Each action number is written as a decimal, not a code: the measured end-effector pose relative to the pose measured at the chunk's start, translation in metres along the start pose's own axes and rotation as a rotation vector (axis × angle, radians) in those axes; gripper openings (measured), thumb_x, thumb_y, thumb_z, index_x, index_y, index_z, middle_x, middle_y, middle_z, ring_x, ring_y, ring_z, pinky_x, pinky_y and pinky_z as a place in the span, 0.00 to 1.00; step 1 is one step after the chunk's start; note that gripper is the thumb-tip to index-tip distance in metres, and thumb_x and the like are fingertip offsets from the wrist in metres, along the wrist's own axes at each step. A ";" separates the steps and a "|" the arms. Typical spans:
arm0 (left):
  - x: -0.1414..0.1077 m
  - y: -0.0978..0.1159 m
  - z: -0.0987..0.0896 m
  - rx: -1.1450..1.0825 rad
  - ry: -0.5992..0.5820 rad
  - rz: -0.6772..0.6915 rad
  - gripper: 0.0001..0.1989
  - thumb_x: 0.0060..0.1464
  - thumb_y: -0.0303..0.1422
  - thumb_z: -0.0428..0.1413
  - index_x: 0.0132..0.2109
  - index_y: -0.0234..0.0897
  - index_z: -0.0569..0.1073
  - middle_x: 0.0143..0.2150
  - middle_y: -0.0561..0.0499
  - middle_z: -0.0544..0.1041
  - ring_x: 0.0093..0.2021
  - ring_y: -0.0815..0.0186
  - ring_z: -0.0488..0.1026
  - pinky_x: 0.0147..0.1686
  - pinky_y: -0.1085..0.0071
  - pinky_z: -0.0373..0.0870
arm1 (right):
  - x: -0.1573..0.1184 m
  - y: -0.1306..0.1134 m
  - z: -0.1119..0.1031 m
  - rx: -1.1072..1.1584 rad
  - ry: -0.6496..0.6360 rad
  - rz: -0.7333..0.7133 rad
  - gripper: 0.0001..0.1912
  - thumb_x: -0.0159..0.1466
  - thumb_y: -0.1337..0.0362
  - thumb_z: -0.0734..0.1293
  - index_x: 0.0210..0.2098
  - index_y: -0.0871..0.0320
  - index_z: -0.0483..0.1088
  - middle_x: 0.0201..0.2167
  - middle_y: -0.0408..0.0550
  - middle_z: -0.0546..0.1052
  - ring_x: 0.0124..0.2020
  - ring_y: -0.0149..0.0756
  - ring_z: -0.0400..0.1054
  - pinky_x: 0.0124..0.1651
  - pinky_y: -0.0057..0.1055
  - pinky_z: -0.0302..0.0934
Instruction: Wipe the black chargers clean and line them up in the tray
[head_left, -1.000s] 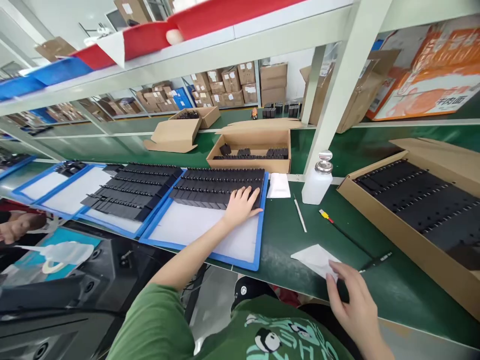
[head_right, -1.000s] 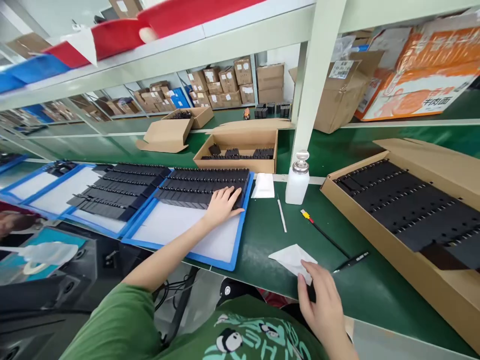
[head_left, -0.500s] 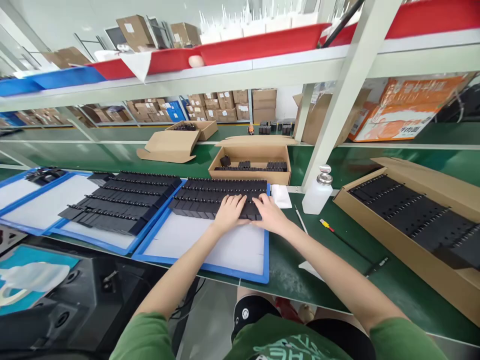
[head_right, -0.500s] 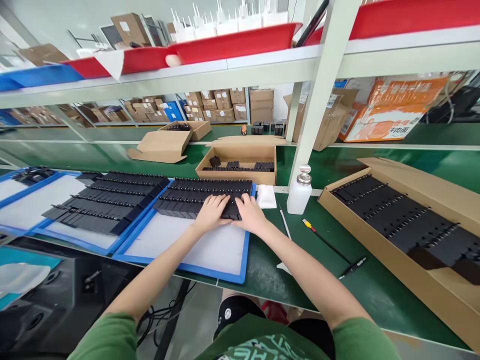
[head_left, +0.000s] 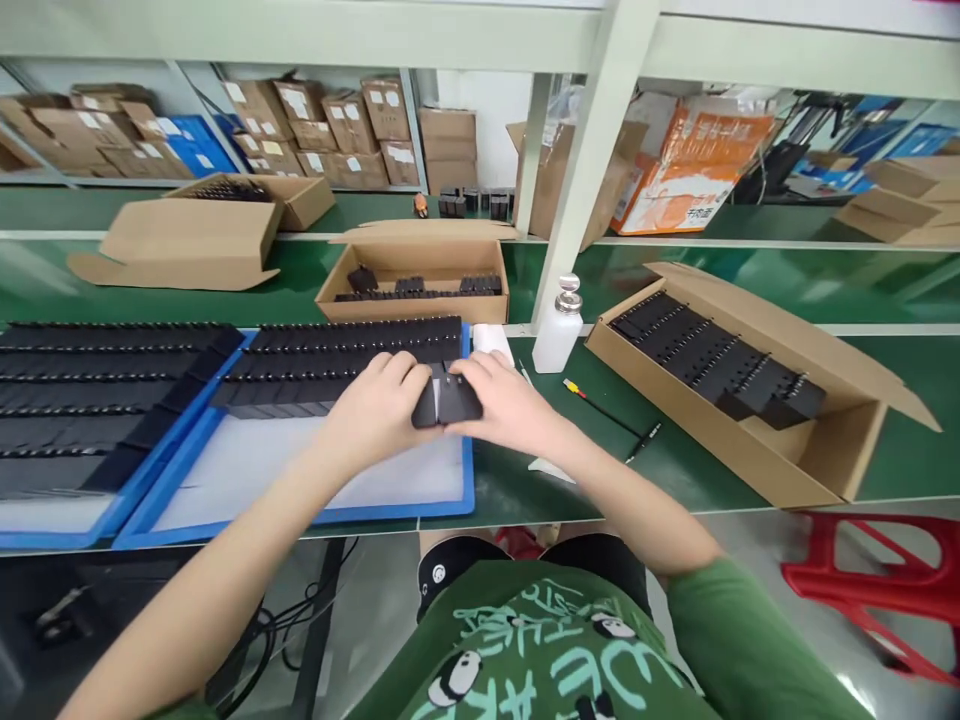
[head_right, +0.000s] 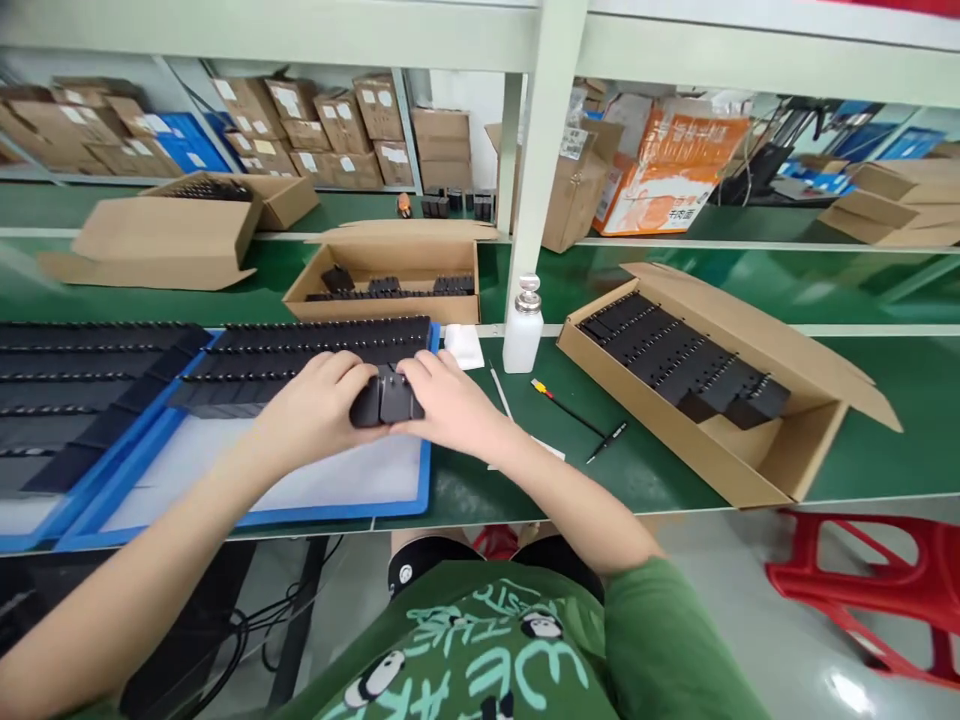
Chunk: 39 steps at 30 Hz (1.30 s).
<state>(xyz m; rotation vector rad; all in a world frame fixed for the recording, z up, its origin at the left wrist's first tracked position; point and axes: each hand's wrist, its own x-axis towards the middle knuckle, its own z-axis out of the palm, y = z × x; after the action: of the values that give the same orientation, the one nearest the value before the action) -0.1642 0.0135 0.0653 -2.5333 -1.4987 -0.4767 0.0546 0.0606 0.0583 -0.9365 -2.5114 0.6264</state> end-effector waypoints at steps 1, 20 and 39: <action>-0.003 0.019 -0.011 -0.019 -0.008 0.006 0.22 0.51 0.48 0.63 0.42 0.35 0.73 0.40 0.41 0.72 0.41 0.50 0.71 0.42 0.53 0.72 | -0.021 -0.001 -0.011 0.051 -0.014 0.010 0.32 0.56 0.51 0.77 0.54 0.58 0.65 0.53 0.52 0.71 0.56 0.46 0.64 0.59 0.43 0.62; -0.005 0.151 0.052 -0.243 -0.141 -0.022 0.27 0.47 0.51 0.67 0.44 0.34 0.72 0.41 0.43 0.75 0.41 0.54 0.72 0.37 0.59 0.75 | -0.165 0.083 -0.044 0.068 0.007 0.333 0.27 0.57 0.57 0.77 0.53 0.52 0.67 0.51 0.51 0.73 0.54 0.50 0.64 0.55 0.47 0.64; -0.037 0.145 0.085 -0.635 -0.272 -0.265 0.35 0.63 0.44 0.58 0.71 0.44 0.53 0.60 0.46 0.74 0.59 0.59 0.74 0.52 0.67 0.76 | -0.211 0.093 0.006 0.384 0.098 0.306 0.43 0.58 0.39 0.71 0.66 0.48 0.58 0.58 0.53 0.71 0.53 0.46 0.68 0.52 0.41 0.69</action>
<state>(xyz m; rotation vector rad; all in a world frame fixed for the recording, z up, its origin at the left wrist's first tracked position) -0.0379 -0.0626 -0.0241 -2.9667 -2.0707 -0.7762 0.2469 -0.0226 -0.0375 -1.1733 -2.0716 1.0819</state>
